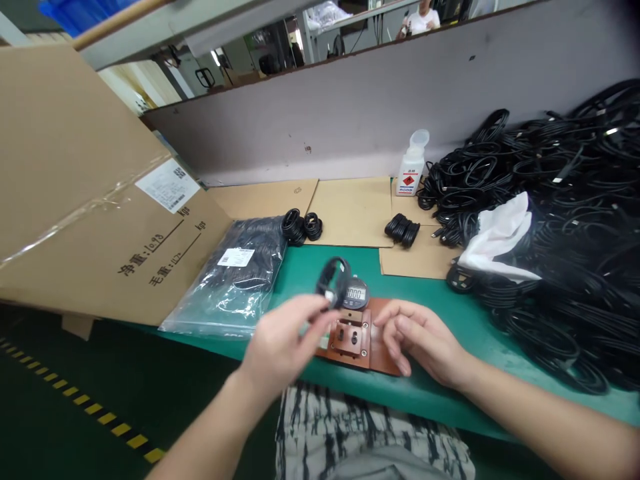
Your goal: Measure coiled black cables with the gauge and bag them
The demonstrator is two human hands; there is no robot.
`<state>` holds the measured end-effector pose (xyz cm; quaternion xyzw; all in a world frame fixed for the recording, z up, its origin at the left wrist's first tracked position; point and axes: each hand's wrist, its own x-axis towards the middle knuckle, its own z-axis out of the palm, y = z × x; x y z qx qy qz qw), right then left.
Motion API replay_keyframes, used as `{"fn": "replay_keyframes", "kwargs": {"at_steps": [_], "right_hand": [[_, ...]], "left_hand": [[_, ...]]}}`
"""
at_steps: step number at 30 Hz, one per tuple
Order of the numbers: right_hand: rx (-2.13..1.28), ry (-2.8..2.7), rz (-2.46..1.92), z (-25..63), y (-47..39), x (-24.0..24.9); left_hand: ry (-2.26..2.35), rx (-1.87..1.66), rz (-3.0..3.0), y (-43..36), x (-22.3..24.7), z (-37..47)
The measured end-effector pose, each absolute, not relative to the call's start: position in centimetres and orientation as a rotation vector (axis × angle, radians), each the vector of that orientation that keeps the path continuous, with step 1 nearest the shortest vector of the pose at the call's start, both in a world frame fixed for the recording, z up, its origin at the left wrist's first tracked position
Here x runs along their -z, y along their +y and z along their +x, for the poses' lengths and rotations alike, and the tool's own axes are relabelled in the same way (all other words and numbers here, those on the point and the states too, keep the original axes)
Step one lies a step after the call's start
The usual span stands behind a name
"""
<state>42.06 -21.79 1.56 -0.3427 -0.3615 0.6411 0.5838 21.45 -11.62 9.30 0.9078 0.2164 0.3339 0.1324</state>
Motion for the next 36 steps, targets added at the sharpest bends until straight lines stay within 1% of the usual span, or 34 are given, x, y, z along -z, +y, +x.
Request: {"fn": "replay_keyframes", "kwargs": {"at_steps": [2, 5, 8, 11, 15, 25, 31, 36], "right_hand": [[-1.483, -0.860, -0.842, 42.3, -21.5, -1.7], [-1.466, -0.877, -0.928, 42.4, -21.2, -1.7], [-1.458, -0.892, -0.996, 42.5, -20.9, -1.6], [-1.464, -0.900, -1.025, 42.6, -20.7, -1.6], [-1.477, -0.909, -1.031, 42.6, -20.7, -1.7], [-1.424, -1.007, -1.030, 42.7, -20.7, -1.2], [-1.123, -1.139, -1.323, 43.0, -19.8, -1.8], [-0.699, -1.190, -1.620, 47.6, -15.8, -3.2]], "left_hand": [[0.829, -1.018, 2.619, -7.8, -10.6, 23.2], [1.129, -0.902, 2.539, -1.8, -11.1, 26.3], [1.276, -0.726, 2.505, 2.7, -9.5, 28.6], [1.343, -0.574, 2.490, 4.5, -7.2, 29.5], [1.408, -0.556, 2.478, 4.7, -5.8, 29.4], [1.436, -0.541, 2.408, 5.4, -6.2, 29.7], [1.333, -0.678, 2.307, 3.5, -7.5, 29.2], [1.170, -0.745, 2.154, -3.1, -7.0, 25.9]]}}
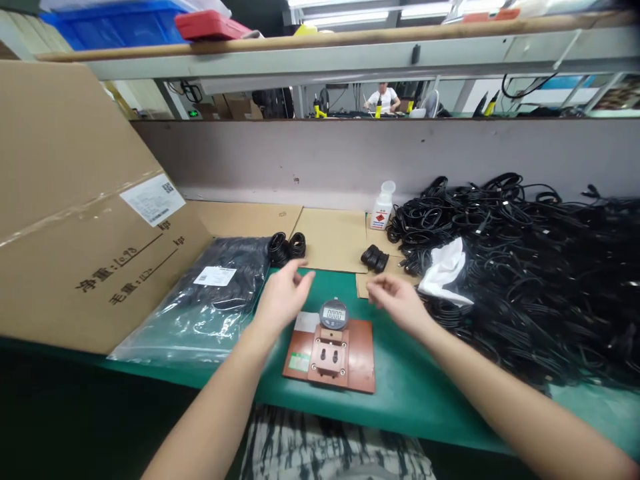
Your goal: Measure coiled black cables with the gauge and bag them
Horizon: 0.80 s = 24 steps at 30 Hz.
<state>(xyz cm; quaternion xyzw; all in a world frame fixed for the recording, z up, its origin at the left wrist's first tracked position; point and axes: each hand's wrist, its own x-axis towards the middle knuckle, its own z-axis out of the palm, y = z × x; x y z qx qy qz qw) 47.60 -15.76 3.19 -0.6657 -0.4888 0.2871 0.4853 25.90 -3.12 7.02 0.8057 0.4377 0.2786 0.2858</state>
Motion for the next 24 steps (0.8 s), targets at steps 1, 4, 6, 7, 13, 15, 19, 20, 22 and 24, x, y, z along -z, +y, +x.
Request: {"fn": "replay_keyframes", "kwargs": {"at_steps": [1, 4, 6, 7, 13, 15, 19, 20, 22, 24], "right_hand": [[-0.592, -1.209, -1.673, 48.8, -14.5, -3.5], [-0.318, -1.292, -1.822, 51.7, -10.7, -3.7], [-0.207, -1.361, -1.917, 52.6, -8.9, -3.4], [-0.167, -1.394, -1.963, 52.6, -8.3, -3.0], [0.049, -1.573, -2.077, 50.8, -8.3, -0.7], [0.063, -1.628, -2.073, 50.2, -8.8, -0.4], [0.021, -1.673, -2.059, 49.7, -9.6, -0.6], [0.008, -1.667, -2.057, 49.7, -9.7, -0.7], [-0.030, -1.658, -2.049, 49.7, -10.0, -0.9], [-0.070, -1.654, -2.024, 49.7, -10.1, -1.2]], "left_hand": [[1.145, -0.751, 2.114, -4.8, -6.5, 25.0], [1.069, -0.813, 1.836, -9.1, -4.2, 22.0], [1.041, -0.898, 1.607, -10.9, -2.6, 20.4], [1.026, -0.935, 1.528, -11.4, -1.8, 19.8], [0.973, -1.092, 1.422, -11.6, 0.1, 18.7], [0.965, -1.113, 1.436, -11.5, 0.2, 18.8], [0.952, -1.131, 1.486, -11.6, 0.2, 18.8], [0.952, -1.138, 1.496, -11.7, 0.2, 18.7], [0.949, -1.156, 1.514, -11.9, 0.1, 18.6], [0.945, -1.171, 1.529, -12.0, 0.0, 18.5]]}}
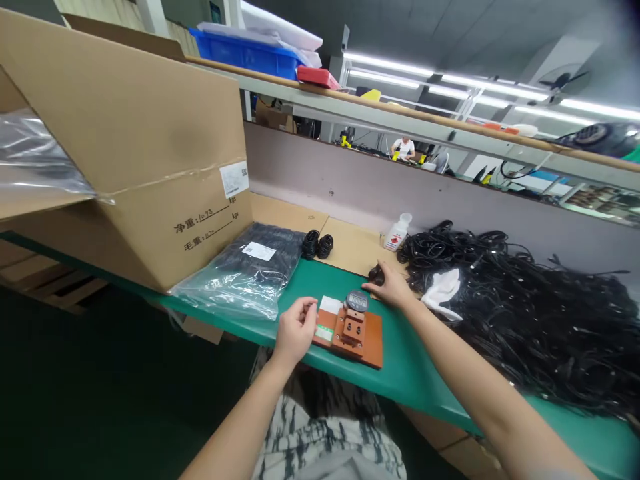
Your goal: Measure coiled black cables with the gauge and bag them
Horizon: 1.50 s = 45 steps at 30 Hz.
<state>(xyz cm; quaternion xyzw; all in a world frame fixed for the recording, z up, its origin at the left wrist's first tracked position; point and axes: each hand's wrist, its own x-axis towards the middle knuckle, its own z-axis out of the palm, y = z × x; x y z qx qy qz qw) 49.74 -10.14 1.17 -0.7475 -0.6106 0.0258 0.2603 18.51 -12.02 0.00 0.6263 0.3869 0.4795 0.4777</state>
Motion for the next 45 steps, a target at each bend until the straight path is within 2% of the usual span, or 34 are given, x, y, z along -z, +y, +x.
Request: {"fn": "replay_keyframes", "kwargs": {"at_steps": [7, 12, 13, 16, 19, 22, 26, 33, 37, 42, 45], "right_hand": [[-0.070, -1.442, -1.877, 49.0, -12.1, -2.8], [-0.084, -1.311, -1.691, 44.0, -18.8, -4.0], [-0.139, -1.317, -1.620, 42.4, -20.4, -4.2], [-0.583, -1.145, -1.226, 37.3, -24.3, -4.4], [-0.737, -0.989, -1.102, 33.6, -25.9, -4.4], [-0.754, -1.028, -1.095, 32.1, -26.2, -3.5], [-0.634, -1.318, -1.069, 31.9, -26.6, -1.6], [-0.632, -1.371, -1.112, 31.5, -27.5, 0.2], [-0.565, -1.254, -1.310, 31.7, -28.2, -0.1], [-0.838, -1.132, -1.449, 32.5, -28.7, -1.1], [-0.905, -1.095, -1.454, 32.8, -28.6, -1.5]], "left_hand": [[0.950, -1.218, 1.559, -12.0, 0.4, 18.3], [0.962, -1.264, 1.578, -13.9, 0.4, 17.5], [0.960, -1.257, 1.580, -15.0, 0.3, 17.3], [0.881, -1.119, 1.500, -19.1, -0.4, 16.7], [0.709, -0.815, 1.170, -22.6, -1.7, 16.9], [0.602, -0.638, 0.952, -23.8, -2.7, 17.5], [0.585, -0.572, 0.838, -23.0, -2.8, 17.9], [0.619, -0.702, 0.701, -23.6, -2.1, 17.9], [0.659, -0.735, 0.889, -24.1, -2.7, 17.4], [0.724, -0.819, 1.478, -24.9, -2.4, 16.3], [0.811, -0.899, 1.465, -25.3, -1.3, 16.0]]}}
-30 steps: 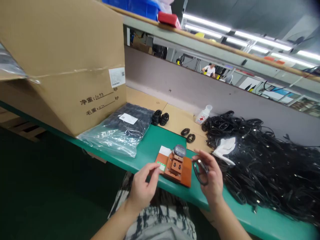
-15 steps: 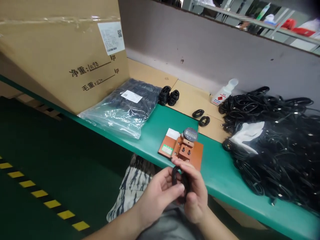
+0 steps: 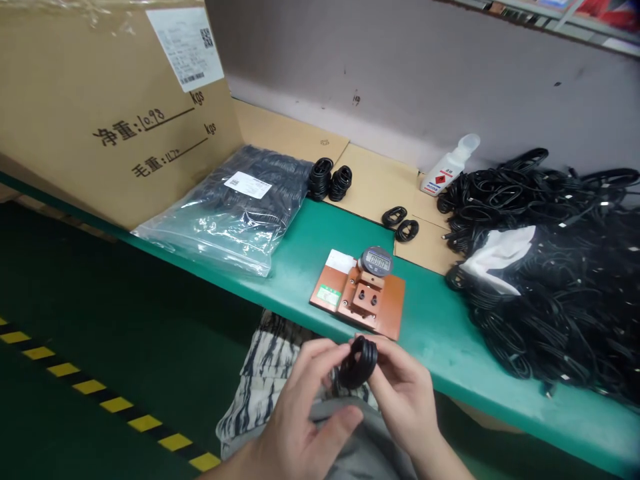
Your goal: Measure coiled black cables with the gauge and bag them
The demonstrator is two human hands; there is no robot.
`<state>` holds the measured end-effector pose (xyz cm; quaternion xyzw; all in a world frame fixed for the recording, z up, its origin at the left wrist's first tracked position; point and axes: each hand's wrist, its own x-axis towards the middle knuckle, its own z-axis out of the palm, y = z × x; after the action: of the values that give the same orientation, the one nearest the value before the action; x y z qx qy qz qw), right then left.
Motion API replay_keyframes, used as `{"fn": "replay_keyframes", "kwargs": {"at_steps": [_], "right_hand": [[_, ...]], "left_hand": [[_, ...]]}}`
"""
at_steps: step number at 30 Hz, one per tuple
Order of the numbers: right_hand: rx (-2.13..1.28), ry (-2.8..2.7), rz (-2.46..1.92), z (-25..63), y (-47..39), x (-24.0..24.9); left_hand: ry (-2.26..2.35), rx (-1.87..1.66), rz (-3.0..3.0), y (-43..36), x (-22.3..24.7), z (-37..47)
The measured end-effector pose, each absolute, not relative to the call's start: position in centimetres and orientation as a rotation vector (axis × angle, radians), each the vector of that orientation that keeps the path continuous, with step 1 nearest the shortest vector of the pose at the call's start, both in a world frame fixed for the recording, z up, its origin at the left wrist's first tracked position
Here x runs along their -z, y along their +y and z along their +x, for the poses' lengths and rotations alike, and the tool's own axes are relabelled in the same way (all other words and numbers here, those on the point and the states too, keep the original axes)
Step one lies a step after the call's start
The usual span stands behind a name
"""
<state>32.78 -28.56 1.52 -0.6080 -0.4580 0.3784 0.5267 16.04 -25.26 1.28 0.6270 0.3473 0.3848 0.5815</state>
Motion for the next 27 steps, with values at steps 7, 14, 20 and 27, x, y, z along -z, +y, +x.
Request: {"fn": "replay_keyframes", "kwargs": {"at_steps": [7, 14, 20, 27], "right_hand": [[-0.928, -1.389, -1.270, 33.2, -28.3, -1.2], [-0.927, -1.525, -1.260, 34.2, -27.9, -1.5], [-0.996, -1.421, -1.256, 34.5, -28.0, -1.5], [-1.051, -1.331, -1.256, 34.7, -27.8, -1.6]], "left_hand": [[0.687, -0.535, 0.906, -23.7, -0.9, 16.1], [0.650, -0.449, 1.182, -22.7, -1.2, 15.8], [0.588, -0.303, 1.315, -21.6, -1.3, 16.0], [0.645, -0.284, 1.717, -21.6, -1.0, 17.0]]}}
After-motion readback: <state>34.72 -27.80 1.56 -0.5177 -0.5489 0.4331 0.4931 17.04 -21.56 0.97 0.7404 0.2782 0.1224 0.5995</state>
